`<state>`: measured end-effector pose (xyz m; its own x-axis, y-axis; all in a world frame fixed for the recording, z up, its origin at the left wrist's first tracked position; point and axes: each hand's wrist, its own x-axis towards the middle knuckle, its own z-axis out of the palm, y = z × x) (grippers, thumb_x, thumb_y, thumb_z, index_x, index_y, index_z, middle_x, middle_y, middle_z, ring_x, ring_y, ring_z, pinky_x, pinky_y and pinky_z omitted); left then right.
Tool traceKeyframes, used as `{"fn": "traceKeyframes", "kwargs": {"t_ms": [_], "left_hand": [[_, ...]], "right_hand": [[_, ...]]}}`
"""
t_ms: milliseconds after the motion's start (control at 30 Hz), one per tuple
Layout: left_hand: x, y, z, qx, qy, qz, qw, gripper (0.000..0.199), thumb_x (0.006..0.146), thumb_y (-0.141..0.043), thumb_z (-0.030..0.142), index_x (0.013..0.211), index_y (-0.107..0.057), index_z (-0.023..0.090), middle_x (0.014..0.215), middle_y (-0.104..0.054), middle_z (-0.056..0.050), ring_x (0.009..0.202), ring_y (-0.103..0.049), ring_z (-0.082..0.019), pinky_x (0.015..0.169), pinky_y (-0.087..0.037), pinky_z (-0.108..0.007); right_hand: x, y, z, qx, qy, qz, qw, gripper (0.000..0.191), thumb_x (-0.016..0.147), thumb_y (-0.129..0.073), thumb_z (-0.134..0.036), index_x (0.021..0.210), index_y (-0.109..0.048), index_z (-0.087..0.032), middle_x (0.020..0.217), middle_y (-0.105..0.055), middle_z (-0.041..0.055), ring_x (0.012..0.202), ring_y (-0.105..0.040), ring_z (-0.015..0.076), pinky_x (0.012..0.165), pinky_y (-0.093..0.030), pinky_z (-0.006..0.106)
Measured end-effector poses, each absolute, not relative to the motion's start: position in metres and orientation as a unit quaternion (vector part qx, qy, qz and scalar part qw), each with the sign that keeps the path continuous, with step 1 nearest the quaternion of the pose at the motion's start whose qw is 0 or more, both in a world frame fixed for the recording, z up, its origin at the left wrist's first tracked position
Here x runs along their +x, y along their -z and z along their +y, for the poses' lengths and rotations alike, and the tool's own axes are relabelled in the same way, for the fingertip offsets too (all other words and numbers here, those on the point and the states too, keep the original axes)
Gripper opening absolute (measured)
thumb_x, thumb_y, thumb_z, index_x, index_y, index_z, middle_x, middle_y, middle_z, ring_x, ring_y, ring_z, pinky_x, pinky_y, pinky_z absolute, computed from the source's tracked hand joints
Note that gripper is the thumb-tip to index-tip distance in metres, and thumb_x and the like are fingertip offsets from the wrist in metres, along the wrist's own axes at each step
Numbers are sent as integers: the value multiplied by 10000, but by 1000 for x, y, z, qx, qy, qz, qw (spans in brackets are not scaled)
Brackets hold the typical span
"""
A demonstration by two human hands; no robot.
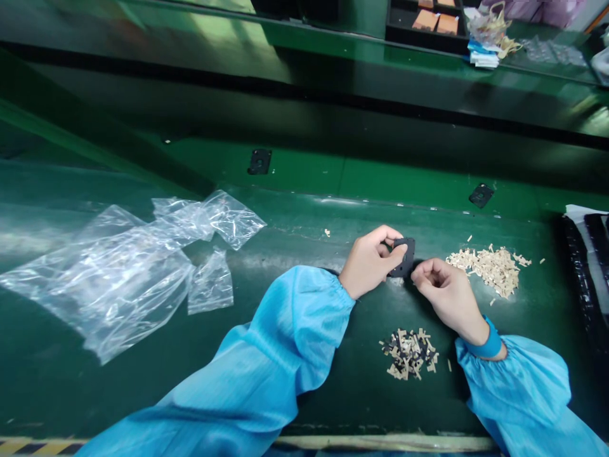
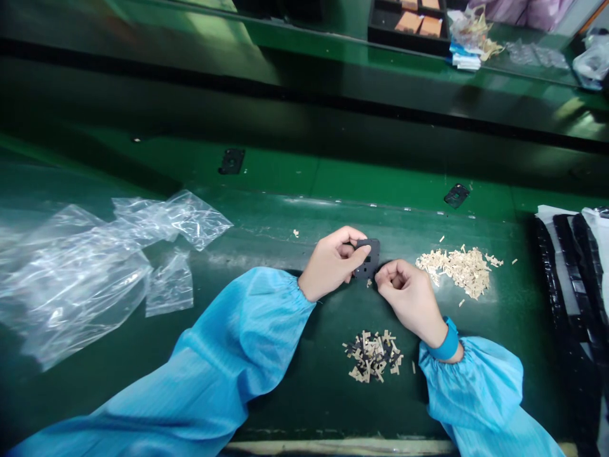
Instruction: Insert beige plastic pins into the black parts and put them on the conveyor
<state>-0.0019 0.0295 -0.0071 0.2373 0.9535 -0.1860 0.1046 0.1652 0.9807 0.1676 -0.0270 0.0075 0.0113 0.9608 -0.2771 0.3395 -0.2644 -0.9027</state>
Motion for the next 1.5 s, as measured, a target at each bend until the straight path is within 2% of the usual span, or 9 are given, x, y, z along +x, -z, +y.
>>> {"fn": "traceKeyframes", "kwargs": {"t_ms": [667, 1500], "left_hand": [[-4, 5, 30, 509, -372, 480, 610, 198, 836, -691, 327, 954, -632, 180, 595, -557, 66, 331, -446, -43, 317, -298, -158], [-6, 2, 31, 527, -367, 458, 614, 245, 847, -670, 339, 997, -662, 146, 647, -565, 54, 360, -441, -34, 340, -298, -159]], "right_hand": [[170, -7, -25, -640, -493, -489, 329, 310, 767, -723, -487, 726, -624, -196, 566, -502, -33, 504, -384, 107, 466, -311, 238], [174, -11, -23, -603, -553, -477, 321, 288, 770, -714, -448, 733, -621, -179, 592, -494, -40, 537, -389, 99, 482, -318, 225]]}}
